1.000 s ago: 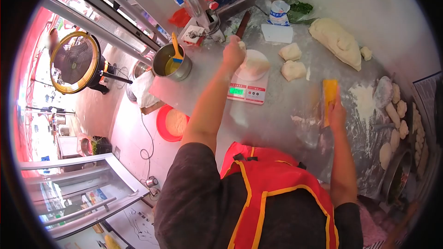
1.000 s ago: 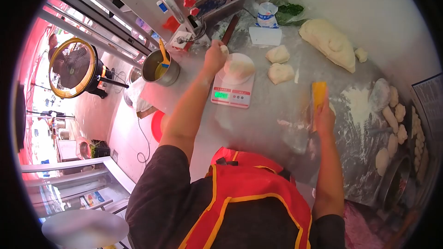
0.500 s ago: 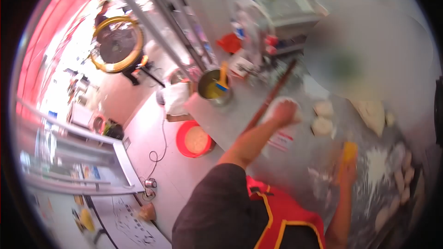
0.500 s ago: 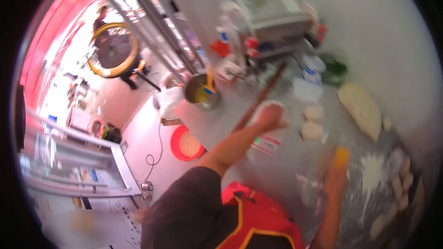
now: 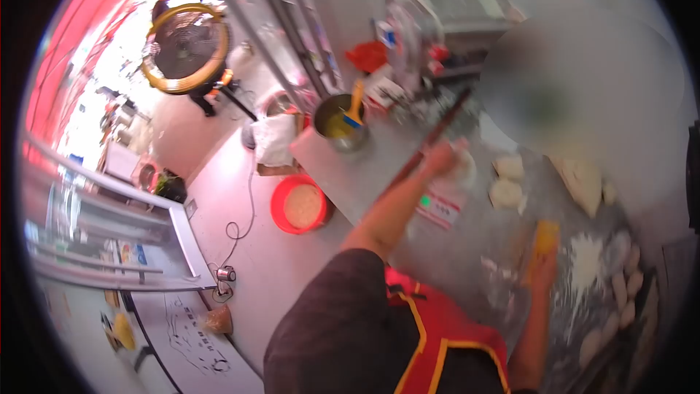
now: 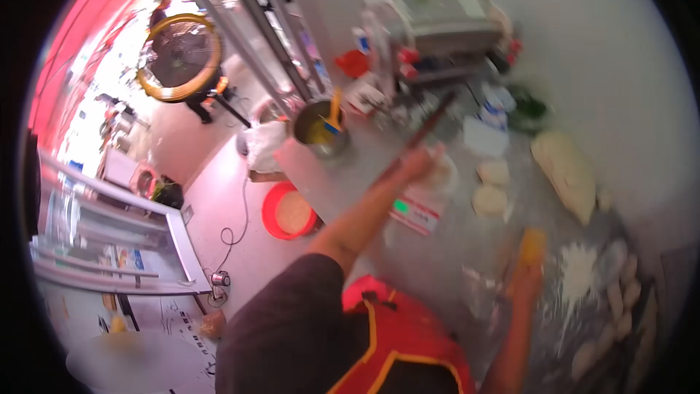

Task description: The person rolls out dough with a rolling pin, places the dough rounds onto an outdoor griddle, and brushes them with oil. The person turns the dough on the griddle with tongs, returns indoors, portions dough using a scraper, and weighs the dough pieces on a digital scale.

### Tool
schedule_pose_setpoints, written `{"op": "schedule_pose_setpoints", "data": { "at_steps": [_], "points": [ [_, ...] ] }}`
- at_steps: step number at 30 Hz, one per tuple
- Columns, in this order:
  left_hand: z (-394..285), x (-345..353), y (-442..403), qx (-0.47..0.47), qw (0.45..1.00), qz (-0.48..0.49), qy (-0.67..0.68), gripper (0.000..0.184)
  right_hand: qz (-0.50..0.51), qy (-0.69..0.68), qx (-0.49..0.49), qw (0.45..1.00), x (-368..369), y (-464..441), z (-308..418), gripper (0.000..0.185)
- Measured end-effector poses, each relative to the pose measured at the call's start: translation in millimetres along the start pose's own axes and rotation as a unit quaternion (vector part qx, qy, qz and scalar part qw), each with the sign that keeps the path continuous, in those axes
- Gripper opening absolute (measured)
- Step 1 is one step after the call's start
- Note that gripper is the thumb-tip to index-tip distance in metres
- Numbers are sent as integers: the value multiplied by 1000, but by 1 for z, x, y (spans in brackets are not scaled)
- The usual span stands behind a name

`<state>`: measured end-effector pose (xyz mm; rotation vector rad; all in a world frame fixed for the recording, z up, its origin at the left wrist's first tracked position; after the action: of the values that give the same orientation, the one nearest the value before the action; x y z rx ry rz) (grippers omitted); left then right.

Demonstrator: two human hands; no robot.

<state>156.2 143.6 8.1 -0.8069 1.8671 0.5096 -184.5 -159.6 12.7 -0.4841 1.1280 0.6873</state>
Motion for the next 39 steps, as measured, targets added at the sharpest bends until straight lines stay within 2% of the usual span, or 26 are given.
{"op": "schedule_pose_setpoints", "data": {
  "at_steps": [1, 2, 3, 4, 9, 12, 15, 17, 18, 21, 24, 27, 30, 33, 36, 39],
  "points": [
    [44, 36, -14, 119, 975, -142, -121, 54, 10, 28, -1, 1000, -5, 0, 6, 51],
    [87, 74, -26, 188, 896, -305, -262, 39, -34, 26, -36, 998, -1, -1, 2, 53],
    [41, 6, 5, 16, 971, -228, 67, 51, -26, 18, -38, 999, -9, 2, 7, 55],
    [26, -24, 22, -142, 923, -241, 265, 52, -19, 6, -45, 999, -17, 5, 21, 58],
    [40, -61, 73, -146, 927, -254, 233, 46, 10, -34, -12, 999, -52, -4, 47, 64],
    [52, -63, 91, -159, 914, -242, 285, 35, -45, -108, -51, 992, -81, -3, 79, 66],
    [49, -68, 103, -162, 928, -206, 264, 26, -36, -134, -118, 983, -97, 5, 119, 66],
    [45, -68, 104, -142, 937, -188, 257, 26, 24, -149, -98, 984, -104, 17, 157, 65],
    [43, -67, 104, -132, 942, -178, 254, 26, 54, -155, -86, 983, -103, 22, 173, 65],
    [36, -62, 103, -115, 950, -160, 241, 30, 72, -193, -168, 964, -90, 30, 208, 66],
    [24, -60, 101, -121, 961, -137, 206, 38, 132, -140, -171, 966, -81, 38, 245, 67],
    [21, -49, 97, -145, 956, -131, 218, 45, 123, -148, -264, 945, -69, 42, 271, 66],
    [20, -36, 92, -136, 950, -152, 236, 45, 105, -176, -317, 926, -59, 43, 288, 67],
    [14, -22, 87, -127, 955, -185, 191, 40, 122, -162, -331, 922, -51, 43, 300, 68],
    [12, -16, 83, -125, 961, -179, 167, 36, 152, -141, -312, 927, -45, 42, 311, 69],
    [4, -23, 87, -165, 949, -181, 197, 29, 129, -103, -333, 928, -32, 38, 312, 68]
  ]
}}
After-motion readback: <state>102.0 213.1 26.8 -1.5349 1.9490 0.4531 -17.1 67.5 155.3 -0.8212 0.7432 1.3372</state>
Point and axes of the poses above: each hand's wrist, its own y-axis away from the middle knuckle, its own x-axis out of the palm, z = x × y, the point moved 2 cm from there along -y, towards the middle knuckle, and after that the axes turned 6 degrees about x, right-handed, at the moved point
